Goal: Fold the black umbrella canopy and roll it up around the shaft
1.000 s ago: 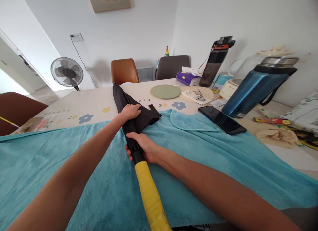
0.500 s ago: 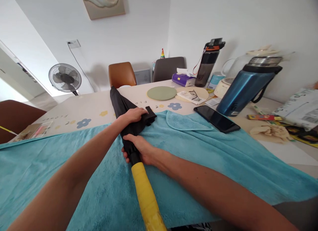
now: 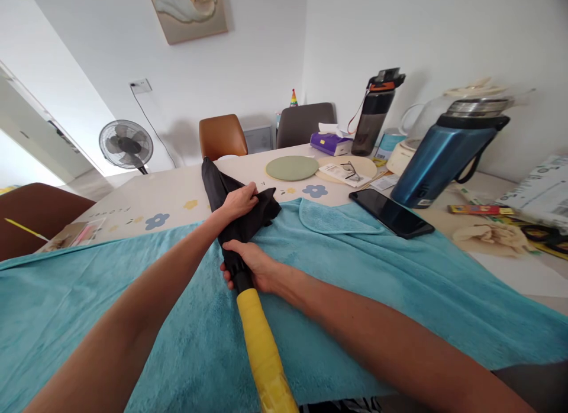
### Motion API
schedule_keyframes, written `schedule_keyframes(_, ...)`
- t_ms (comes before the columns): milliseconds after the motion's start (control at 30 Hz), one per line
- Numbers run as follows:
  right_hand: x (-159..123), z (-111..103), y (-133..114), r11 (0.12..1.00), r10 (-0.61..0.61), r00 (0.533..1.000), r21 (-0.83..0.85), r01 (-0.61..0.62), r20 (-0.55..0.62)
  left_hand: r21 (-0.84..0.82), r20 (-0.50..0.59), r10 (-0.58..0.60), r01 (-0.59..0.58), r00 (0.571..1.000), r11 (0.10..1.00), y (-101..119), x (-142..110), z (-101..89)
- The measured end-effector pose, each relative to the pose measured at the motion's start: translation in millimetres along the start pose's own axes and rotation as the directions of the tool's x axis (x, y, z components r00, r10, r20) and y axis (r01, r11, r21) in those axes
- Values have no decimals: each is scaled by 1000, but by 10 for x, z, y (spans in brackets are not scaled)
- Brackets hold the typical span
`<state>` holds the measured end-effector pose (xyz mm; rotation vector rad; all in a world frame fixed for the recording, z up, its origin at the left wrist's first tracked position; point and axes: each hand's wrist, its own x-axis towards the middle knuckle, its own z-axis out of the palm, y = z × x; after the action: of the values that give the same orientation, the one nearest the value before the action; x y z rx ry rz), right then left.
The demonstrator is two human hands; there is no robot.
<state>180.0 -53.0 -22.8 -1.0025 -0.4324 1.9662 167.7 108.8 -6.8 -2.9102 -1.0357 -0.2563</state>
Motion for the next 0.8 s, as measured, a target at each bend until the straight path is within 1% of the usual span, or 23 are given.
schedule_keyframes(100,3,-3,1,1000,5,1000,-7,-5,5,-75,-129,-71,61,989,995,-61,-3,13)
schedule_keyframes(200,0,-1,-1,1000,11,1000,-8,-11,-2,-147,-223,-119,87,968,985,-102,-22,25)
schedule_keyframes(300,-8,5,-4,1000,18,1000,-3,-18,3,-222,-297,-141,75,944,972,-112,-53,5)
schedule_keyframes(367,-13,8,-6,1000,8,1000,2,-8,12,-273,-328,-155,64,932,960,-115,-73,-30)
schedule_keyframes(433,-12,8,-6,1000,3,1000,5,-3,12,-360,-365,-189,49,912,932,-128,-98,-70)
schedule_keyframes(500,-4,3,-5,1000,6,1000,12,-6,8,-495,-413,-257,21,874,869,-161,-141,-105)
schedule_keyframes(533,3,-2,-4,1000,10,1000,18,-10,8,-576,-436,-305,-2,847,817,-187,-175,-117)
schedule_keyframes(600,15,-12,-3,999,14,1000,33,-14,14,-725,-462,-410,-70,786,685,-262,-274,-129)
schedule_keyframes(667,21,-21,-1,999,8,1000,43,-9,22,-811,-470,-492,-138,733,569,-371,-414,-123)
schedule_keyframes(700,21,-24,0,999,1,1000,45,-2,25,-830,-472,-522,-157,710,536,-438,-495,-112)
schedule_keyframes(733,19,-26,0,999,-8,1000,46,7,29,-841,-462,-549,-149,697,520,-511,-582,-98)
schedule_keyframes(767,15,-27,1,999,-17,999,47,16,32,-854,-430,-568,-113,702,507,-587,-669,-82)
schedule_keyframes(800,11,-27,1,999,-25,999,49,24,35,-871,-378,-573,-69,727,486,-664,-754,-65)
